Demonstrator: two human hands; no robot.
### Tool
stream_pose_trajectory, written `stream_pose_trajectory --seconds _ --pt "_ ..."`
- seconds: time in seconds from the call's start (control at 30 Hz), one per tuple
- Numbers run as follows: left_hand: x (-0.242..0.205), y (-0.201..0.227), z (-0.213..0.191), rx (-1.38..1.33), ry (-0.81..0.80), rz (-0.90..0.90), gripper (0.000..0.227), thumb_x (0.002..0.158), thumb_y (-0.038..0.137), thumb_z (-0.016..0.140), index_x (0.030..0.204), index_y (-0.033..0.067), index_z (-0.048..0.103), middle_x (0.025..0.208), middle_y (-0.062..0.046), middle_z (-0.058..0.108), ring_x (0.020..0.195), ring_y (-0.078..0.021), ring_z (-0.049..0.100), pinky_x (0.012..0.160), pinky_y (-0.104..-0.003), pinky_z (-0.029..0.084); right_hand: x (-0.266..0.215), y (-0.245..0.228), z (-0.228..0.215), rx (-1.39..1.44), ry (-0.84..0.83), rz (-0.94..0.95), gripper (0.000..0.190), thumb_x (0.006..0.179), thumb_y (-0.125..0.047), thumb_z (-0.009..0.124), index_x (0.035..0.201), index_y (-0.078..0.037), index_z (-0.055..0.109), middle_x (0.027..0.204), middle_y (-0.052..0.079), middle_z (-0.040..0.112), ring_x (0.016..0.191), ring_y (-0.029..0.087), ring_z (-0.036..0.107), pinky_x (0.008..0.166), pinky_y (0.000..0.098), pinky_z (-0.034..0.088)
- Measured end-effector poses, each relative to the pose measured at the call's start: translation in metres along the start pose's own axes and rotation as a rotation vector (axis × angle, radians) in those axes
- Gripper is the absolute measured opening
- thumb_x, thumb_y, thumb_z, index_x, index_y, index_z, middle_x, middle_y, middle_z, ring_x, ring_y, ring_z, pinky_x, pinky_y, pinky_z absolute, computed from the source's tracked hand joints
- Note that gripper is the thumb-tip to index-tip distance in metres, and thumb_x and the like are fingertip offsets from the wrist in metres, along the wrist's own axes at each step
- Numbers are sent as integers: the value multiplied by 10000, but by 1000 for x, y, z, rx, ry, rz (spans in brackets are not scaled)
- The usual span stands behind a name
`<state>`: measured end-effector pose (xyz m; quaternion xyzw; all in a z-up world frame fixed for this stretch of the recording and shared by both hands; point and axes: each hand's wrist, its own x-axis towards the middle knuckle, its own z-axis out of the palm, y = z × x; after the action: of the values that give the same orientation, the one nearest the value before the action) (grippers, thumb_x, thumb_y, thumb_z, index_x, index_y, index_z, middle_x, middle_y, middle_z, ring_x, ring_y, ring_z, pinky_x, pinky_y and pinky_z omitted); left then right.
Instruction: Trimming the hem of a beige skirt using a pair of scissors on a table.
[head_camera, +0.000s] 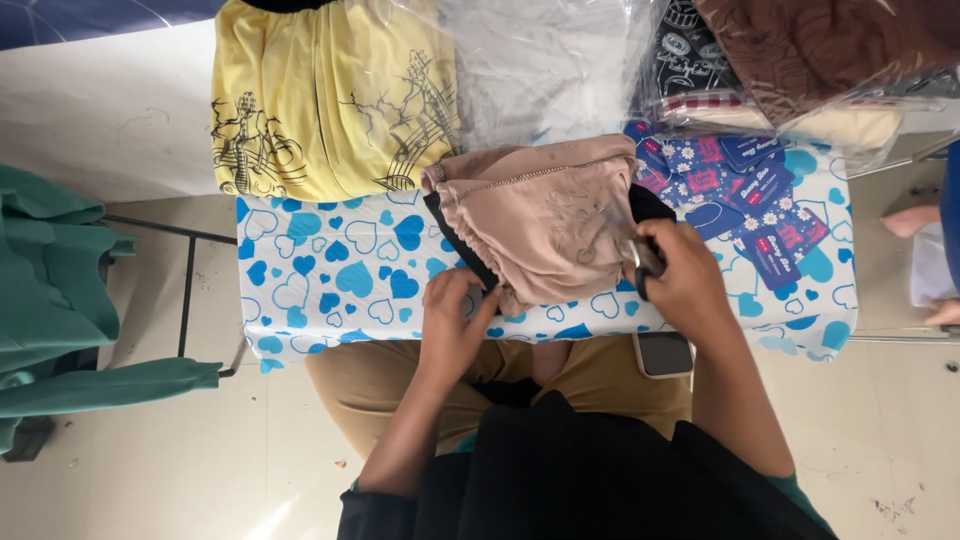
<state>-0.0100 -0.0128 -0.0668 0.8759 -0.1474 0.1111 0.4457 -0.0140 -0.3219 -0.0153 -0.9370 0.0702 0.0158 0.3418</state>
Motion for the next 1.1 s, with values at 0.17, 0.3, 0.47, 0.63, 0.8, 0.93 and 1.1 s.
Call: stream_pose_trajectory --seconds 0.17,0.3,0.47,0.63,0.8,0.93,1.1 --pt "24 37 -42 -558 106 23 71 999 57 576 1057 47 538 890 -122 623 936 -300 654 867 -459 493 12 -4 -35 149 345 -323 353 869 -33 852 1158 48 666 1042 230 591 933 447 615 799 500 514" --pt "46 87 -92 -601 279 65 167 1051 223 533 1107 108 426 929 8 454 818 -90 454 739 -236 371 14 -34 -75 141 545 -525 324 900 30 710 1191 -34 585 964 112 592 715 187 490 702 383 406" --pt "87 88 -113 -539 332 67 175 1074 242 527 1109 93 444 948 1 480 866 -75 484 800 -238 380 47 -82 -96 63 564 -659 266 949 57 722 1179 39 589 1119 197 590 975 331 554 878 436 433" --pt "103 33 -81 -632 227 -62 118 1068 175 544 1143 97 498 1046 -23 634 1006 -109 599 895 -249 453 76 -85 -76 74 357 -419 403 936 -47 858 1232 -74 586 1198 171 552 1032 294 572 851 408 452" --pt "100 28 -71 -705 -115 -475 523 903 409 648 1290 59 615 1235 -84 698 1173 -206 664 995 -329 542 32 -74 -68 34 138 -379 335 968 -290 786 1150 -45 646 1007 83 664 921 237 629 806 376 496" --pt "95 35 -66 -334 -232 -426 935 764 584 821 1386 -55 539 1263 -332 632 1179 -502 620 967 -599 499 9 -89 -46 -114 -77 -382 451 792 -171 859 1169 24 707 954 216 740 960 421 689 819 493 511" --pt "96 -3 -37 8 -85 -76 358 984 208 690 1170 -98 683 1137 -271 640 1098 -449 648 916 -490 556 -8 -65 -21 -123 -69 -184 365 920 -219 793 1242 -87 680 852 101 724 818 327 732 710 407 542"
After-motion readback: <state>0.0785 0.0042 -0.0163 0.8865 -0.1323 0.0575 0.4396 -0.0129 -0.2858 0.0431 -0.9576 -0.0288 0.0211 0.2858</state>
